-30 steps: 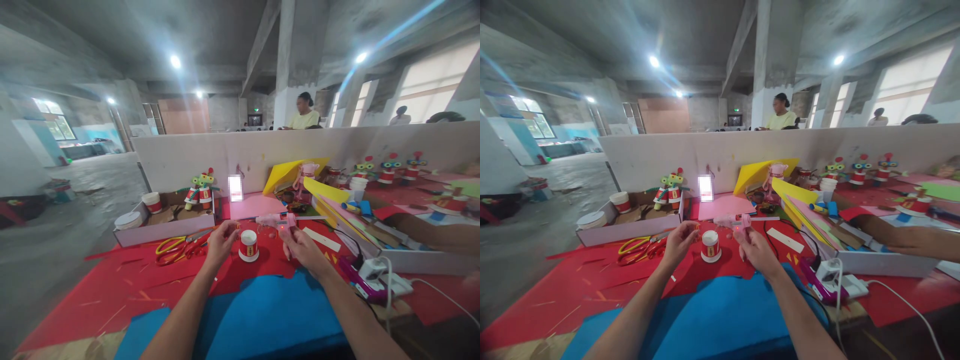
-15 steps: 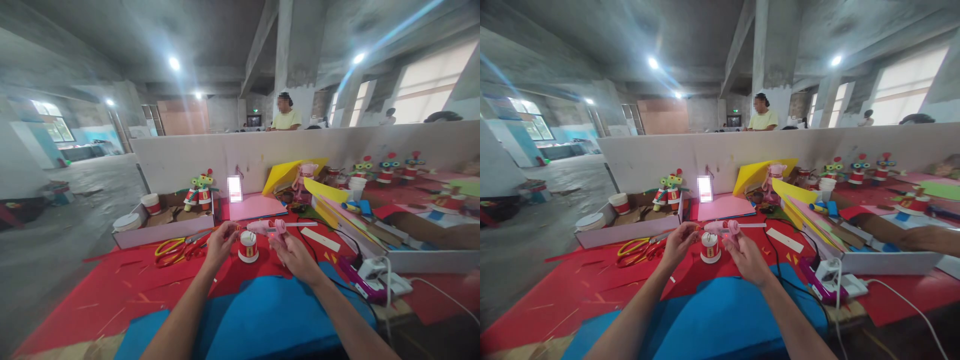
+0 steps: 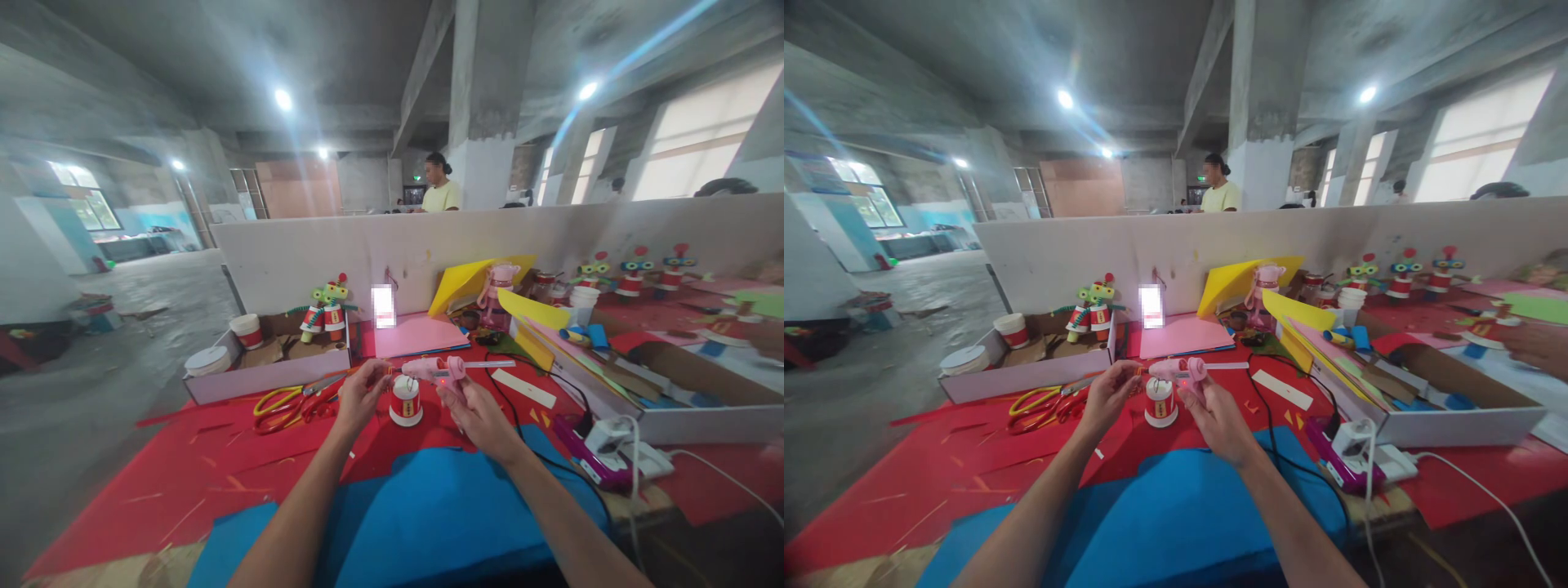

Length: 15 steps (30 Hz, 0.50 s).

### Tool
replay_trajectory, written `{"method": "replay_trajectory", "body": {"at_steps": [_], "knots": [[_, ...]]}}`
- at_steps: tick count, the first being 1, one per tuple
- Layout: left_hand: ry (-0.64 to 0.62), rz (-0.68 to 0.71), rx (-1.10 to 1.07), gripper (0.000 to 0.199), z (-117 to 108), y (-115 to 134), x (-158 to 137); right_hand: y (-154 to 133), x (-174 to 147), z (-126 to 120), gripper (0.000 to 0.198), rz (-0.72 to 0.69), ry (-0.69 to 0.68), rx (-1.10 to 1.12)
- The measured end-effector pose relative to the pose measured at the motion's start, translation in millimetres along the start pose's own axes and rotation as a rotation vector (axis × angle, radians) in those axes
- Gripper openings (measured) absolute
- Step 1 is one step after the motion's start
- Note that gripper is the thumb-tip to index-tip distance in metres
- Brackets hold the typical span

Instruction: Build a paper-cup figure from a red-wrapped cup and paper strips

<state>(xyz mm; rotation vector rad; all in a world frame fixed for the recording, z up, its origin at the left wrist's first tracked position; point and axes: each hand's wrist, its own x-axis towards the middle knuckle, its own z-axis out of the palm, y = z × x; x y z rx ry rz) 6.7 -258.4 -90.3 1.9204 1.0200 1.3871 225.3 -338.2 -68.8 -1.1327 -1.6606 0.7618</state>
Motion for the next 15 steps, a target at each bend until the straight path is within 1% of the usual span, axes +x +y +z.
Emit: {"method": "replay_trajectory", "body": {"at_steps": [5, 15], "knots": [[0.008, -0.006, -0.008, 0.02, 0.0, -0.9, -0.1, -1.9, 0.4, -0.6, 0.037, -0.016, 0.026, -0.032], [-0.004, -0.005, -0.031, 0.021, 0.4, -6.5, 0.1, -3.1, -0.6, 0.5, 0.038, -0.013, 0.023, -0.028]]}}
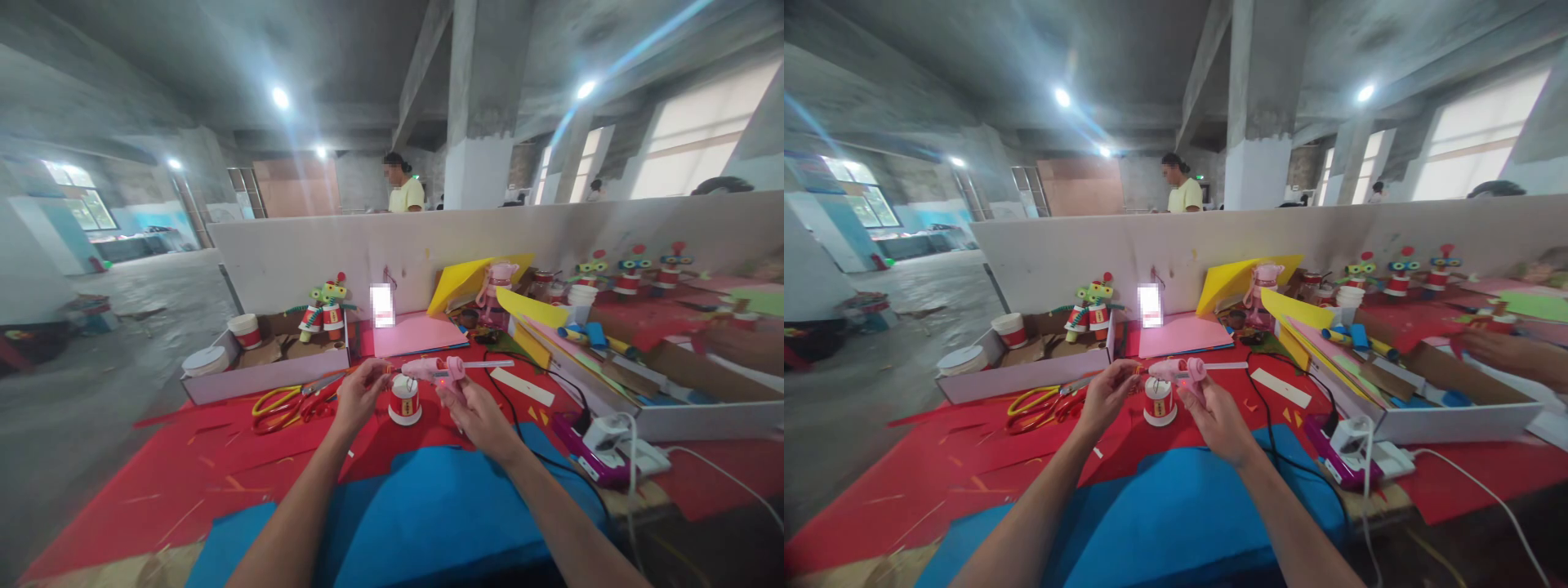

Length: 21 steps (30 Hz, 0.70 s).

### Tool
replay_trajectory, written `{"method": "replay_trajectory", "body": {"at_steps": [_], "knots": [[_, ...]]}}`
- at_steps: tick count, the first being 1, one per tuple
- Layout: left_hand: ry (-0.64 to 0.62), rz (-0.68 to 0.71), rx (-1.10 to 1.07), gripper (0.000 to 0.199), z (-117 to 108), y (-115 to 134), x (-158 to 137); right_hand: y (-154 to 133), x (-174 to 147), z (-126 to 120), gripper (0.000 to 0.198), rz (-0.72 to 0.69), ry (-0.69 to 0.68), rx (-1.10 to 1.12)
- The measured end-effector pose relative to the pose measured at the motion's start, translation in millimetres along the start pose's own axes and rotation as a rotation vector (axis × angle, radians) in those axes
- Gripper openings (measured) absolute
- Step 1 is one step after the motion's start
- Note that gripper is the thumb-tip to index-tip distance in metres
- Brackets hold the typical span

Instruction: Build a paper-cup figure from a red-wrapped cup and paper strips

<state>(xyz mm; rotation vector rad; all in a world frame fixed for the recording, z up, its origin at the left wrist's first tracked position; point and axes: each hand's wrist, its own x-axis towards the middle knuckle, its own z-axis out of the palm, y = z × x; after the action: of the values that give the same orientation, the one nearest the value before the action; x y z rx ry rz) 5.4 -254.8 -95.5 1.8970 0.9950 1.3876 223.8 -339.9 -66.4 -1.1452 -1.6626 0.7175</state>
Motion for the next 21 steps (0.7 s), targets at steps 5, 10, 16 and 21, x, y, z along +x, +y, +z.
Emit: {"method": "replay_trajectory", "body": {"at_steps": [5, 10, 16, 21], "knots": [[-0.002, -0.03, -0.02, 0.022, 0, 0, 0, 3, -1, 0, 0.037, 0.003, -0.001, -0.006], [-0.013, -0.086, -0.14, 0.024, 2, 4, 0, 6, 0, 1, 0.037, 0.058, 0.015, 0.036], [-0.01, -0.16, -0.337, 0.031, 3, 17, 1, 14, 7, -5, 0.042, 0.224, -0.015, 0.243], [0.027, -0.163, -0.432, 0.03, 1, 22, 1, 43, 33, -21, 0.038, 0.357, 0.06, 0.241]]}}
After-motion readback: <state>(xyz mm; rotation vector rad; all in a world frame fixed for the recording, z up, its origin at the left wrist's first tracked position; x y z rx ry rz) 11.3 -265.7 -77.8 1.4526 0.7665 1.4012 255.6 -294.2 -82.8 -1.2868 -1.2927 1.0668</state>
